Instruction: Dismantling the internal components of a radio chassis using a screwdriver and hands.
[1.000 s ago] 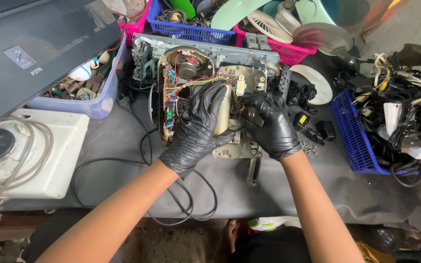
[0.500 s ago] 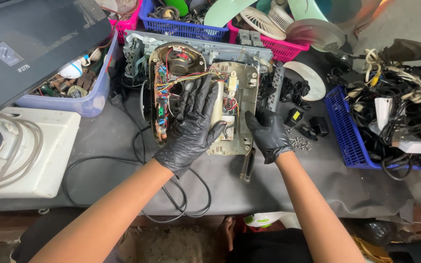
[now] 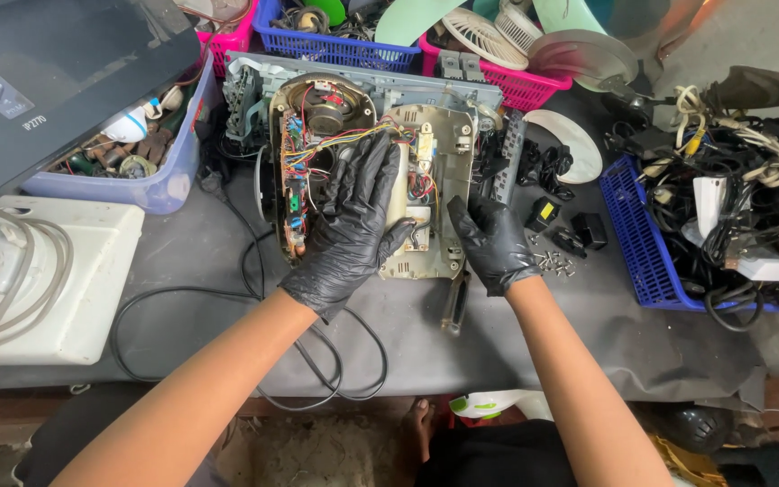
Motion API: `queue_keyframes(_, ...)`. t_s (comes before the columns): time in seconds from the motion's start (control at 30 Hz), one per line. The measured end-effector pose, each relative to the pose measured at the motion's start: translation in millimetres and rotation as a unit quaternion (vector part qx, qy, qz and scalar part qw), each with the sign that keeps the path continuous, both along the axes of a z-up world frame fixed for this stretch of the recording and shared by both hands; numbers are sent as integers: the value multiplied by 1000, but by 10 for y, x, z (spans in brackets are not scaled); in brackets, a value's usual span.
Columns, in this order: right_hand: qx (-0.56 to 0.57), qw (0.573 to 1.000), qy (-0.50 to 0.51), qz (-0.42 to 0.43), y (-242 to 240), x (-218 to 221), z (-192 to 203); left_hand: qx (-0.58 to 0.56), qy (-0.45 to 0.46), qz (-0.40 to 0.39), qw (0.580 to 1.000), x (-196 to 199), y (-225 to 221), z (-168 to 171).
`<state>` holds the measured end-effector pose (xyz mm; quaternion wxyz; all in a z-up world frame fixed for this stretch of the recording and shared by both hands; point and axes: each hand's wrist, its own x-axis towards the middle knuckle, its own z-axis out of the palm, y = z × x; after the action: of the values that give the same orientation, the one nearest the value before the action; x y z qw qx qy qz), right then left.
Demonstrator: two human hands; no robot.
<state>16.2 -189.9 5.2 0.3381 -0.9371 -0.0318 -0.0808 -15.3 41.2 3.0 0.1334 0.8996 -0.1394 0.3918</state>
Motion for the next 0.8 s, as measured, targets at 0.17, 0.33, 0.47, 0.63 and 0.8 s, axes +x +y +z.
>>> queue_keyframes(0.17,35,999,-9,1,-129,-93,253,-4,13,-13,1000,-50,4,49)
queue_keyframes(0.33,146,982,-117,-7,-342,-61,414,-35,-9,-104,994,-202,-134,239)
queue_keyframes(0.47,-39,994,-69,-79,-671,134,92,4,-13,-133,991,-222,-463,295)
queue_keyframes(0.63,-208,974,42,-82,-509,-50,20,65,74,-192,977,-199,-903,236)
queue_keyframes(0.8,-157,985,55,-48,-477,-44,8,106,87,-167,976,-129,-1145,168)
